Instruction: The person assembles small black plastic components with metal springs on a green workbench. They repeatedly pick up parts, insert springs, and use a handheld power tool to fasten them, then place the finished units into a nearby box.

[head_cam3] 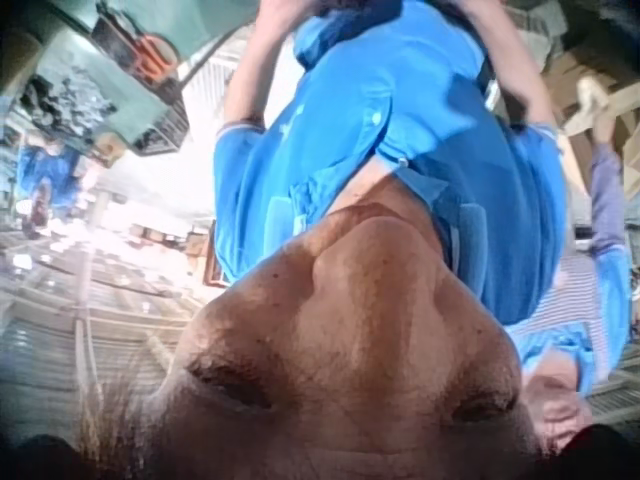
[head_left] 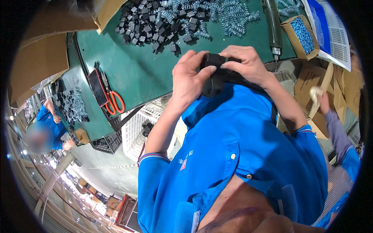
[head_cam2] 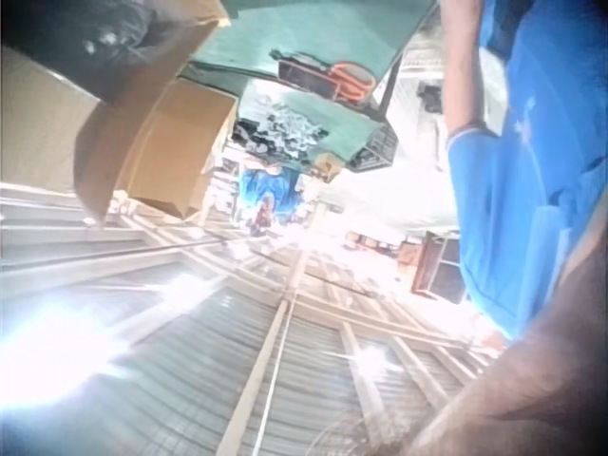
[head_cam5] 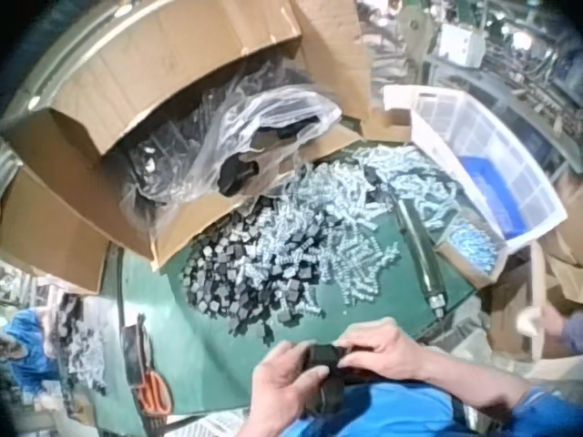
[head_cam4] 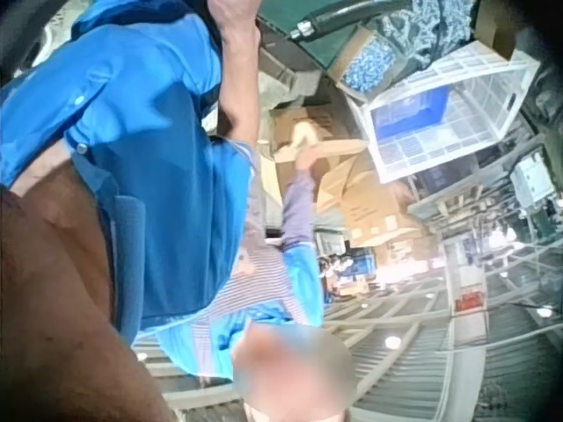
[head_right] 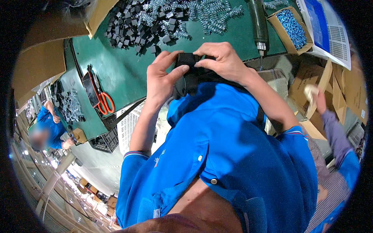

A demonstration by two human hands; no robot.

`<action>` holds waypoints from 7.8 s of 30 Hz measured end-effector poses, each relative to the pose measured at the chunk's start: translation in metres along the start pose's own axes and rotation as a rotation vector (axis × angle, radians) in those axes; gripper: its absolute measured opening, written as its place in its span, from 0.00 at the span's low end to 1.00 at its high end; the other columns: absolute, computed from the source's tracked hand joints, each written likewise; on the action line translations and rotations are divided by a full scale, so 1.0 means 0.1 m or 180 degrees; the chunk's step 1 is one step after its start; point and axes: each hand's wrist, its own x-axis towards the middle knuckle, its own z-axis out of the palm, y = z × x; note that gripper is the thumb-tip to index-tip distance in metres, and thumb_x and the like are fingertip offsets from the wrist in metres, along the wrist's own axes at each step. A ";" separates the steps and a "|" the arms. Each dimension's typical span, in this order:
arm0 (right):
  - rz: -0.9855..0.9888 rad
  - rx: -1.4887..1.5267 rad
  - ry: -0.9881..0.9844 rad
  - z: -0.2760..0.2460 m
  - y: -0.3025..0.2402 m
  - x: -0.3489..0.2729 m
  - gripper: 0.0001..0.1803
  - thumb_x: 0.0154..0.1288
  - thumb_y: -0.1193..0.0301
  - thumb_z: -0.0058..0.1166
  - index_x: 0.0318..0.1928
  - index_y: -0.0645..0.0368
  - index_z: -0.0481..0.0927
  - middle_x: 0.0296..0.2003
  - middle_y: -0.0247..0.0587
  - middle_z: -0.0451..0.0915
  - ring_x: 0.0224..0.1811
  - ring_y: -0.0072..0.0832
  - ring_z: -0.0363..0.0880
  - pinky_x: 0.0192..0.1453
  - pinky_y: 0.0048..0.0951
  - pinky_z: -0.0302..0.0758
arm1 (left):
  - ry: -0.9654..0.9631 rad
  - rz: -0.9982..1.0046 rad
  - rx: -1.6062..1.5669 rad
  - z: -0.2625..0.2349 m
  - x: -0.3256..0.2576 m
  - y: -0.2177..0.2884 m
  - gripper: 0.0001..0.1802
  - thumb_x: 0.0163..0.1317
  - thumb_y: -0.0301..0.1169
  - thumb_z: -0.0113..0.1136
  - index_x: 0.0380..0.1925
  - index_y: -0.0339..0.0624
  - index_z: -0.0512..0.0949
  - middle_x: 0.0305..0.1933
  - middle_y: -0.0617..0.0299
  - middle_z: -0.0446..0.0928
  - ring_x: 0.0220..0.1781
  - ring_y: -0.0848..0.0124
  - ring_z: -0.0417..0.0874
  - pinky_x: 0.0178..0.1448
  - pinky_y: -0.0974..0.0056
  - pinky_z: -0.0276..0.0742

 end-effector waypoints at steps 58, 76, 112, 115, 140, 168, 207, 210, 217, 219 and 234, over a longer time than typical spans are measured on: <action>0.1900 -0.3447 0.1201 -1.13 0.13 0.14 0.44 0.50 0.49 0.65 0.61 0.66 0.68 0.40 0.58 0.84 0.44 0.51 0.85 0.48 0.45 0.78 | 0.0369 0.1049 0.2775 0.49 0.30 -0.31 0.15 0.52 0.36 0.64 0.40 0.45 0.79 0.40 0.63 0.75 0.49 0.64 0.77 0.54 0.44 0.66; -0.1409 0.1776 0.0966 -0.30 -0.61 0.61 0.23 0.57 0.75 0.56 0.54 0.68 0.72 0.38 0.47 0.81 0.38 0.34 0.82 0.47 0.38 0.80 | 0.0264 0.0961 0.2741 0.49 0.27 -0.32 0.20 0.52 0.37 0.66 0.45 0.44 0.78 0.43 0.63 0.75 0.52 0.64 0.75 0.54 0.45 0.65; -0.1285 0.1939 0.1498 0.09 -0.46 0.60 0.33 0.57 0.76 0.62 0.63 0.61 0.66 0.46 0.42 0.75 0.38 0.32 0.78 0.39 0.37 0.79 | 0.0276 0.0991 0.2798 0.52 0.29 -0.31 0.16 0.51 0.36 0.65 0.39 0.43 0.79 0.39 0.63 0.74 0.51 0.62 0.75 0.55 0.40 0.64; -0.1229 0.1817 0.1627 0.12 -0.48 0.61 0.33 0.57 0.76 0.63 0.63 0.62 0.66 0.45 0.41 0.75 0.38 0.32 0.77 0.39 0.37 0.79 | 0.0307 0.0988 0.2802 0.54 0.29 -0.33 0.16 0.51 0.36 0.65 0.39 0.43 0.79 0.39 0.62 0.74 0.50 0.62 0.75 0.55 0.40 0.64; -0.1201 0.1183 0.0028 0.02 -0.22 0.50 0.33 0.57 0.72 0.56 0.63 0.69 0.62 0.35 0.43 0.73 0.38 0.32 0.73 0.42 0.33 0.74 | 0.0531 0.1173 0.2513 0.56 0.30 -0.35 0.11 0.48 0.30 0.60 0.32 0.42 0.81 0.36 0.62 0.74 0.45 0.62 0.76 0.53 0.42 0.62; 0.1837 -0.3852 0.1142 -2.13 0.19 -0.45 0.13 0.65 0.62 0.54 0.40 0.59 0.80 0.37 0.51 0.83 0.44 0.53 0.79 0.44 0.48 0.73 | 0.0572 -0.2291 0.3734 -1.05 -1.92 -0.74 0.25 0.51 0.41 0.73 0.47 0.41 0.81 0.46 0.49 0.78 0.52 0.51 0.79 0.54 0.49 0.73; 0.2365 0.3234 0.2973 -0.15 0.28 -1.38 0.11 0.67 0.67 0.59 0.46 0.58 0.81 0.32 0.33 0.78 0.24 0.19 0.67 0.25 0.22 0.60 | -0.0077 0.3228 0.2558 0.05 -0.20 -0.20 0.20 0.55 0.31 0.63 0.51 0.50 0.81 0.57 0.50 0.79 0.60 0.56 0.80 0.62 0.47 0.71; 0.2341 0.3596 0.3050 -0.14 0.33 -1.43 0.11 0.67 0.67 0.60 0.45 0.58 0.82 0.32 0.32 0.78 0.25 0.18 0.66 0.25 0.21 0.58 | 0.0102 0.3127 0.2484 0.17 -0.23 -0.25 0.20 0.55 0.33 0.64 0.50 0.50 0.81 0.56 0.51 0.79 0.61 0.56 0.79 0.62 0.47 0.71; 0.2201 0.4245 0.3021 -0.13 0.42 -1.42 0.09 0.66 0.68 0.61 0.44 0.57 0.82 0.31 0.29 0.78 0.24 0.19 0.64 0.23 0.21 0.56 | 0.0161 0.3130 0.2522 0.26 -0.20 -0.31 0.19 0.54 0.32 0.65 0.48 0.49 0.81 0.54 0.52 0.80 0.58 0.57 0.81 0.58 0.49 0.72; 0.2165 0.4331 0.2970 -0.10 0.43 -1.41 0.09 0.66 0.67 0.60 0.43 0.57 0.82 0.32 0.30 0.78 0.24 0.19 0.64 0.23 0.21 0.56 | 0.0229 0.3037 0.2365 0.27 -0.19 -0.31 0.19 0.53 0.30 0.64 0.48 0.48 0.81 0.53 0.53 0.81 0.57 0.58 0.81 0.57 0.51 0.72; 0.2288 0.4694 0.2923 -0.03 0.31 -1.35 0.09 0.68 0.64 0.58 0.40 0.55 0.81 0.31 0.32 0.78 0.26 0.20 0.65 0.25 0.22 0.57 | 0.1635 -0.0461 -0.0930 0.52 -0.57 -0.46 0.23 0.54 0.21 0.71 0.48 0.36 0.71 0.47 0.60 0.73 0.46 0.73 0.75 0.52 0.69 0.74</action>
